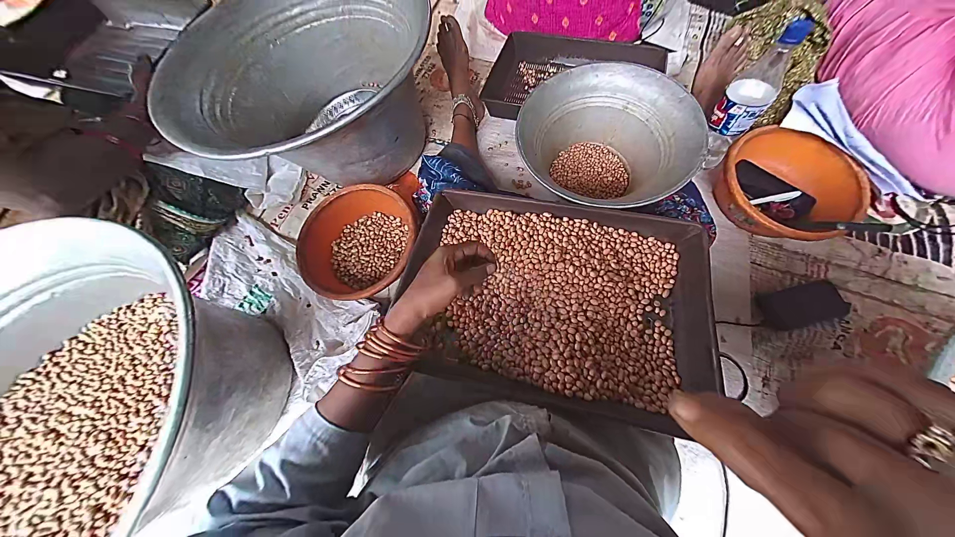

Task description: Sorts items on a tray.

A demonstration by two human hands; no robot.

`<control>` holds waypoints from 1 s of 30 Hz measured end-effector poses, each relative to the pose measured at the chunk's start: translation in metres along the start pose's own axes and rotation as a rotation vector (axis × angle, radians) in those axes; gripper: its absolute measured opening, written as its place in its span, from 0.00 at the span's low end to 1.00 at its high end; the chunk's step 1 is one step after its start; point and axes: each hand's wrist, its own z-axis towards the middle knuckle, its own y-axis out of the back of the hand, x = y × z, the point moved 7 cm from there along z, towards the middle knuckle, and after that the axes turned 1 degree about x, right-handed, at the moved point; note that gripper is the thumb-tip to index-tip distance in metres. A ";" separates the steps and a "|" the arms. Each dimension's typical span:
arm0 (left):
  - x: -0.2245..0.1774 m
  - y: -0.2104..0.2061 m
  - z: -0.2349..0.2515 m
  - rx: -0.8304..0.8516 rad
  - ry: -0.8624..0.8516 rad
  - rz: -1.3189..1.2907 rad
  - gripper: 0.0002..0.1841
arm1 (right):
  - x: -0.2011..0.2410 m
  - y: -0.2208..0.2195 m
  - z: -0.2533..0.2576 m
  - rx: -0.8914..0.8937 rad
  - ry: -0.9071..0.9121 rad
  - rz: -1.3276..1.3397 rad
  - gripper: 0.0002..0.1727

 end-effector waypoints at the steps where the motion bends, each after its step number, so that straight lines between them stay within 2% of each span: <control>1: 0.002 0.008 -0.005 -0.027 -0.005 -0.022 0.09 | -0.011 -0.023 0.000 0.016 0.072 -0.141 0.09; 3: 0.004 0.013 -0.009 -0.052 0.008 0.073 0.10 | -0.035 -0.068 -0.004 0.142 0.020 -0.164 0.13; 5: 0.007 0.007 -0.016 0.020 0.064 0.317 0.06 | -0.054 -0.104 -0.017 0.331 -0.098 -0.071 0.16; 8: 0.016 -0.005 -0.030 0.154 0.170 0.653 0.09 | -0.059 -0.131 -0.035 0.506 -0.138 -0.022 0.10; 13: 0.030 -0.009 -0.046 0.213 0.190 0.869 0.10 | -0.061 -0.137 -0.039 0.570 -0.179 -0.016 0.08; 19: 0.033 -0.019 -0.050 0.166 0.072 0.938 0.11 | -0.081 -0.133 -0.041 0.574 -0.261 -0.046 0.06; 22: 0.034 -0.021 -0.051 0.221 0.169 0.988 0.12 | -0.079 -0.139 -0.044 0.620 -0.278 -0.038 0.03; 24: 0.037 -0.022 -0.050 0.270 0.240 0.964 0.12 | -0.076 -0.144 -0.048 0.710 -0.315 -0.005 0.03; 26: 0.036 -0.022 -0.048 0.240 0.191 0.821 0.13 | -0.072 -0.148 -0.050 0.808 -0.354 0.048 0.04; 28: 0.026 -0.028 -0.045 0.223 0.095 0.555 0.14 | -0.062 -0.151 -0.048 0.798 -0.354 0.155 0.07; 30: 0.017 -0.048 -0.042 0.324 0.081 0.297 0.15 | -0.043 -0.152 -0.041 0.719 -0.311 0.299 0.10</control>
